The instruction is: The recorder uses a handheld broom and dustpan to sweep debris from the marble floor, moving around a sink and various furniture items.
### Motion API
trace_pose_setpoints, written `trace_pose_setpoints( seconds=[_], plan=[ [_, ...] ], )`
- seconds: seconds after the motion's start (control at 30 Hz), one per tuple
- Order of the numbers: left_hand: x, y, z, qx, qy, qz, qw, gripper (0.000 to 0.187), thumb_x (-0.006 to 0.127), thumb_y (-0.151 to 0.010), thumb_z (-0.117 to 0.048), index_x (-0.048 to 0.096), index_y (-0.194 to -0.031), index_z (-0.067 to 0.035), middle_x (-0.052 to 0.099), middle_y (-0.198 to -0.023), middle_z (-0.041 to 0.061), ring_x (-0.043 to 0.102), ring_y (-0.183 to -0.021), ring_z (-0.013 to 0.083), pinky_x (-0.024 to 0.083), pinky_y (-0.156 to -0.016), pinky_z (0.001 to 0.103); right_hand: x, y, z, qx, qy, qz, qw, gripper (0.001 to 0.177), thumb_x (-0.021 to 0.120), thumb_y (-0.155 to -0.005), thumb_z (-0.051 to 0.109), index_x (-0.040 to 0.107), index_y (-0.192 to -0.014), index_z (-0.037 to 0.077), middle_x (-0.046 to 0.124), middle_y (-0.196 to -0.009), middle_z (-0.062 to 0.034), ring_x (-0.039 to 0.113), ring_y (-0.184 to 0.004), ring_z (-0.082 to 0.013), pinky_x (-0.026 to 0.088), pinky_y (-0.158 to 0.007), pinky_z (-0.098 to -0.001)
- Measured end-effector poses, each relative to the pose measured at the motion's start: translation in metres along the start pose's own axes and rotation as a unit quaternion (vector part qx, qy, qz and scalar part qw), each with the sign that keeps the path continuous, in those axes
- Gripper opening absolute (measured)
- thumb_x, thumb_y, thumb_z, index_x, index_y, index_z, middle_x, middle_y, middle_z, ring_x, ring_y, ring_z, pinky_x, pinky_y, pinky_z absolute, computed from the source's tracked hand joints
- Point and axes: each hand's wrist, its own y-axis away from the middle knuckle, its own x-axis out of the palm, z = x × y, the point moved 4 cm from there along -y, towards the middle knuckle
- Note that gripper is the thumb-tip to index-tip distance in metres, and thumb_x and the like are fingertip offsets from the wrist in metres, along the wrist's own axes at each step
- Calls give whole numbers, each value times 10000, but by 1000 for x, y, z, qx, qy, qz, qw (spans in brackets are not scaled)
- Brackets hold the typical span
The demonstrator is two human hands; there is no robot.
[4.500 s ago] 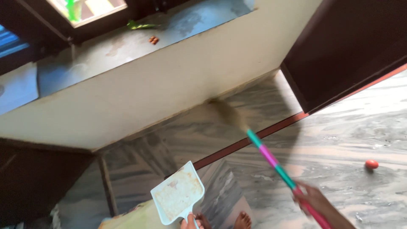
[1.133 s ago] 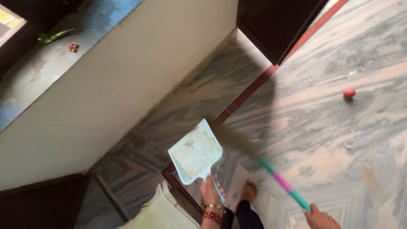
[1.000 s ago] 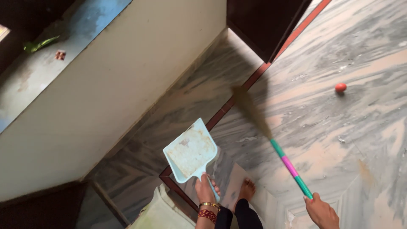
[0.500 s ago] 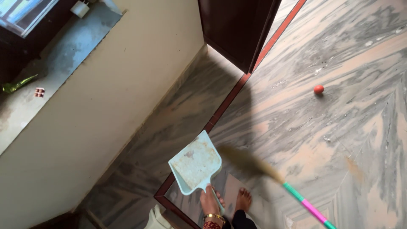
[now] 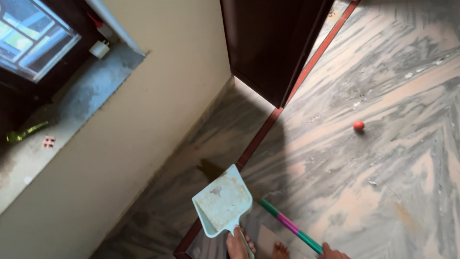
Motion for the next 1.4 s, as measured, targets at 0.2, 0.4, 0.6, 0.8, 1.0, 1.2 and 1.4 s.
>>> trace_pose_setpoints(
  seconds=[0.2,0.4,0.6,0.8,1.0,1.2,1.4],
  plan=[
    [8,-17,-66,11,-22,2,1000,313,519,-970,-359,541,-933,-49,476,-585,100,427,-366,228,322,-326,385,-16,-51,119,44,-239,-35,969,449,661,-918,540,604,-1054,115,674,-747,-123,693,-748,-324,532,-714,-466],
    [8,-50,-142,-7,-57,-59,997,297,535,-994,-330,529,-947,-37,423,-581,89,365,-366,208,265,-342,366,-195,30,292,-7,-602,-43,797,366,634,-939,442,554,-929,85,438,-496,-66,406,-328,-197,311,-341,-377],
    [15,-58,-196,12,-65,-45,997,312,531,-998,-316,515,-968,-6,468,-576,106,406,-357,222,287,-336,384,-288,3,368,16,-734,92,672,351,641,-969,435,537,-1001,101,479,-551,19,392,-378,-90,312,-367,-280],
    [21,-87,-194,21,-50,-1,999,321,528,-987,-315,535,-990,6,468,-573,107,411,-350,223,296,-321,391,-194,32,348,62,-843,139,516,345,671,-901,476,563,-979,158,440,-489,20,356,-335,-104,263,-340,-271],
    [25,-94,-192,-5,-80,-20,997,327,534,-987,-323,545,-993,4,467,-578,114,418,-353,230,308,-322,395,-65,-28,303,-21,-783,122,610,292,719,-881,421,560,-923,180,410,-464,-11,384,-318,-127,286,-319,-301],
    [26,-89,-191,-7,-74,-21,997,322,547,-976,-331,525,-963,-10,471,-572,106,407,-353,216,276,-327,372,-169,-22,327,-39,-625,42,779,284,707,-904,345,557,-936,106,504,-598,-27,446,-397,-130,359,-371,-324],
    [5,-96,-191,12,-101,-17,995,326,550,-974,-331,536,-953,-7,462,-564,92,409,-350,210,287,-322,367,-140,-63,298,125,-689,110,706,278,680,-934,392,540,-935,152,515,-632,-11,445,-473,-127,362,-412,-310]
  ],
)
